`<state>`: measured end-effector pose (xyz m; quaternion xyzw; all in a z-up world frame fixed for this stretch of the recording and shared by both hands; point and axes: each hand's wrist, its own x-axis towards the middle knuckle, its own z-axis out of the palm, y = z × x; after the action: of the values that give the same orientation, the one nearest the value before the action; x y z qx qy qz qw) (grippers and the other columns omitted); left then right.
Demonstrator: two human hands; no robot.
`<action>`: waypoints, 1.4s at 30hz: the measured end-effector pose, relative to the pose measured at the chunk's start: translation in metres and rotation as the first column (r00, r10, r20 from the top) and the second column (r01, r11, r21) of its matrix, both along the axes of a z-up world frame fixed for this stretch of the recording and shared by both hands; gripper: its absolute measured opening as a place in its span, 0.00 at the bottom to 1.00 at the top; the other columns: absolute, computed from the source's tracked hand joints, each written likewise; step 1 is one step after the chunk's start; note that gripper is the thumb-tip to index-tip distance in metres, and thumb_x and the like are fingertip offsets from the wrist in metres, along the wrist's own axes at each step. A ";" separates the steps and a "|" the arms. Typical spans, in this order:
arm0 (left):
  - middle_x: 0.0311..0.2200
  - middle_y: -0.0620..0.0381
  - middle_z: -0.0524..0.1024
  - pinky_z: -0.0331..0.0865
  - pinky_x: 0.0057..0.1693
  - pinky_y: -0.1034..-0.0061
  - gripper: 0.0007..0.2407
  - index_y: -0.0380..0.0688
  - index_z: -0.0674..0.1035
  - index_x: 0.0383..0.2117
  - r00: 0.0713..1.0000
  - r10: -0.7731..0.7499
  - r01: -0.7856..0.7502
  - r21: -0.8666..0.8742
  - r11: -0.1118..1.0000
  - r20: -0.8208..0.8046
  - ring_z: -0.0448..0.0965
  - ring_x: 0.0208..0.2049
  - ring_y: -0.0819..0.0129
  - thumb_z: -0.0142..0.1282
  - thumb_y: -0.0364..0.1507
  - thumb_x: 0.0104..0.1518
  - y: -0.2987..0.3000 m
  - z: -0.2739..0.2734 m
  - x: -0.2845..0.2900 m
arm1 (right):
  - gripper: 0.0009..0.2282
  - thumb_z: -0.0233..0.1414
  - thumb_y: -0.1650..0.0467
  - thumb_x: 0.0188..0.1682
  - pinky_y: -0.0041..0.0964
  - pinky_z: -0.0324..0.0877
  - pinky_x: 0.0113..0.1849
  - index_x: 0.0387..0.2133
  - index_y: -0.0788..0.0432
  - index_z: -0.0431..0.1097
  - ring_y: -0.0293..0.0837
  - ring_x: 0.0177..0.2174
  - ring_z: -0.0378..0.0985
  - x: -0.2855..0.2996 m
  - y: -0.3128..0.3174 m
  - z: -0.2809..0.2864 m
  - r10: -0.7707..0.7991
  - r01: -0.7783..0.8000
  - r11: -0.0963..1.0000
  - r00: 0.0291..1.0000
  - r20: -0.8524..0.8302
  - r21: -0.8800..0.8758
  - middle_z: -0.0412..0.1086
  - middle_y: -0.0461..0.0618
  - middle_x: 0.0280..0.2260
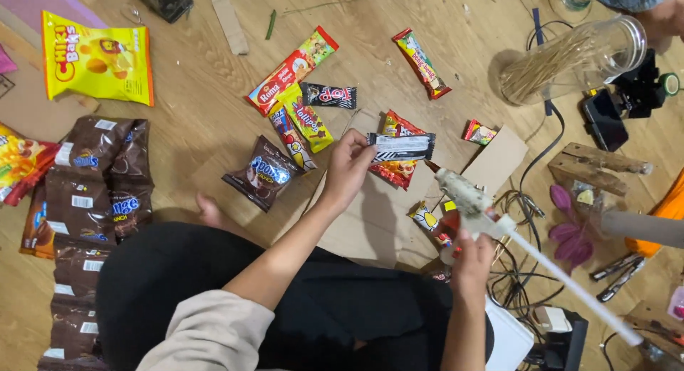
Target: Gluing various snack packages onto a cardboard base using a hot glue gun to create an arrangement.
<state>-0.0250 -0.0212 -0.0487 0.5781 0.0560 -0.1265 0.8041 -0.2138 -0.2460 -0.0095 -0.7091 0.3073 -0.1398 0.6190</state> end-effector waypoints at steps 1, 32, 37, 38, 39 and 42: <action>0.29 0.51 0.77 0.74 0.40 0.75 0.02 0.40 0.74 0.33 1.000 0.002 -0.003 0.026 1.000 0.028 0.76 0.34 0.72 0.56 0.23 0.59 0.001 0.002 0.001 | 0.15 0.54 0.63 0.54 0.32 0.55 0.20 0.21 0.57 0.62 0.38 0.19 0.59 -0.013 -0.014 -0.023 -0.026 -0.007 0.976 0.988 -0.149 -0.218 0.56 0.45 0.19; 0.21 0.63 0.72 0.62 0.36 0.82 0.03 0.44 0.72 0.31 0.997 -0.017 0.019 -0.019 1.000 0.069 0.68 0.25 0.81 0.54 0.22 0.58 0.001 0.029 -0.003 | 0.16 0.40 0.66 0.60 0.29 0.54 0.24 0.25 0.58 0.70 0.36 0.21 0.61 0.042 0.028 0.042 0.305 -0.313 0.918 0.950 -0.070 -0.244 0.70 0.49 0.19; 0.21 0.62 0.73 0.62 0.36 0.81 0.02 0.44 0.73 0.31 0.998 -0.036 0.036 -0.012 0.999 0.060 0.68 0.25 0.80 0.53 0.22 0.58 0.002 0.039 -0.004 | 0.18 0.40 0.66 0.62 0.31 0.54 0.25 0.25 0.59 0.71 0.37 0.20 0.59 0.040 0.024 0.043 0.297 -0.322 0.902 0.946 -0.128 -0.286 0.71 0.50 0.19; 0.21 0.62 0.73 0.62 0.36 0.81 0.02 0.44 0.73 0.31 0.998 -0.036 0.036 -0.012 0.999 0.060 0.68 0.25 0.80 0.53 0.22 0.58 0.001 0.039 -0.005 | 0.18 0.40 0.66 0.62 0.31 0.54 0.25 0.25 0.59 0.71 0.37 0.20 0.59 0.040 0.026 0.044 0.297 -0.322 0.902 0.946 -0.128 -0.286 0.71 0.50 0.19; 0.21 0.63 0.72 0.62 0.36 0.82 0.02 0.44 0.72 0.31 0.998 -0.028 0.028 -0.014 0.999 0.058 0.68 0.25 0.80 0.53 0.22 0.58 0.001 0.040 -0.005 | 0.18 0.40 0.66 0.62 0.31 0.54 0.25 0.26 0.59 0.71 0.37 0.21 0.59 0.041 0.027 0.045 0.293 -0.320 0.904 0.947 -0.134 -0.284 0.71 0.50 0.19; 0.22 0.63 0.72 0.63 0.37 0.81 0.03 0.44 0.72 0.31 0.998 -0.015 0.016 -0.004 1.000 0.056 0.69 0.26 0.80 0.54 0.23 0.58 0.000 0.032 -0.005 | 0.17 0.41 0.66 0.61 0.31 0.55 0.26 0.27 0.59 0.72 0.38 0.21 0.59 0.041 0.031 0.049 0.283 -0.316 0.896 0.948 -0.145 -0.311 0.72 0.50 0.19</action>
<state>-0.0302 -0.0215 -0.0168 0.5801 0.0286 -0.1165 0.8056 -0.1732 -0.2149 0.0395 -0.8474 0.1960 -0.0582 0.4901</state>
